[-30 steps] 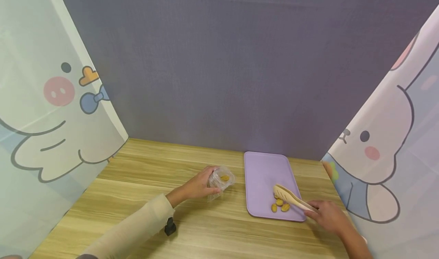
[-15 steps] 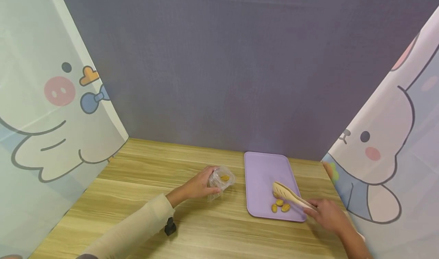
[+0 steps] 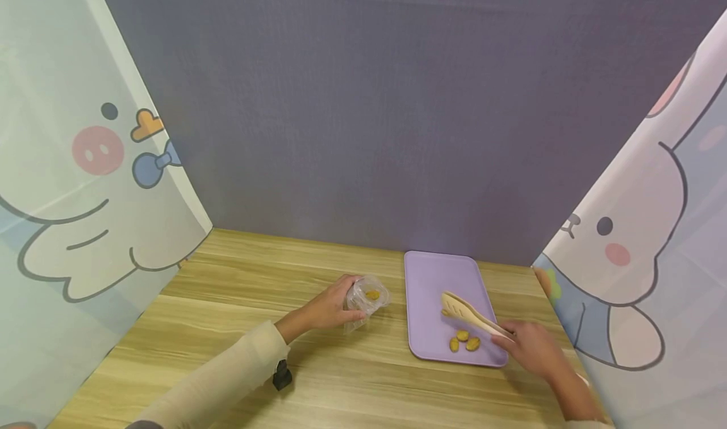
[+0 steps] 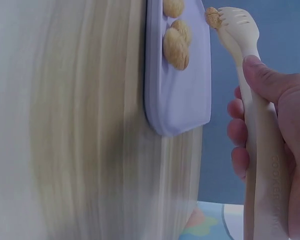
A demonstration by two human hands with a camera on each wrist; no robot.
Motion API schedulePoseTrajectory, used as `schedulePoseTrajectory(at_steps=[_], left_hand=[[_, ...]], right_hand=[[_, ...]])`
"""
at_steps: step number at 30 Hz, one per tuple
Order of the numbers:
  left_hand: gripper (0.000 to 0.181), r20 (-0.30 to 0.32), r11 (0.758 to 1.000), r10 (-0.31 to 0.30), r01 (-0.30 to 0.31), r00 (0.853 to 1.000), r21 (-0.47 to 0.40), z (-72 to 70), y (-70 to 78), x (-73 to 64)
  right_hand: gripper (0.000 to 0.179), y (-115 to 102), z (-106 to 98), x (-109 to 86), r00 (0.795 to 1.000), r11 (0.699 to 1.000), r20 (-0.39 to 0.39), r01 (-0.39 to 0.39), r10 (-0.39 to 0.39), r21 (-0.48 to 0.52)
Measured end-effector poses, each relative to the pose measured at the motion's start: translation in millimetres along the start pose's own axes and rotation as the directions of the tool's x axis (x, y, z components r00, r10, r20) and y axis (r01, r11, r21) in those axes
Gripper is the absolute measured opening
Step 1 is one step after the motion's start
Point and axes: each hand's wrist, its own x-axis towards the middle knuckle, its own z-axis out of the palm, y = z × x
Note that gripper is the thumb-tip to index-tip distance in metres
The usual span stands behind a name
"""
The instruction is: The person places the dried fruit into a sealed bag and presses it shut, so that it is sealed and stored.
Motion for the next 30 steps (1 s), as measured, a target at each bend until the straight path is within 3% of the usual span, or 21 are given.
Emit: schedulePoseTrajectory(at_steps=[4, 12, 30], left_hand=[[0.081, -0.001, 1.0, -0.007, 0.007, 1.0, 0.002, 0.3, 0.2, 0.3], [0.081, -0.001, 1.0, 0.003, -0.003, 1.0, 0.003, 0.5, 0.7, 0.1], [0.082, 0.006, 0.999, 0.027, -0.027, 1.0, 0.025, 1.2, 2.7, 0.8]], right_hand=[[0.029, -5.5, 0.5, 6.1, 1.0, 1.0, -0.028, 0.012, -0.012, -0.003], [0.03, -18.9, -1.0, 16.2, 0.999, 0.999, 0.01, -0.031, 0.031, 0.019], [0.027, -42.8, -1.4, 41.4, 1.0, 0.997, -0.01, 0.023, -0.022, 0.073]])
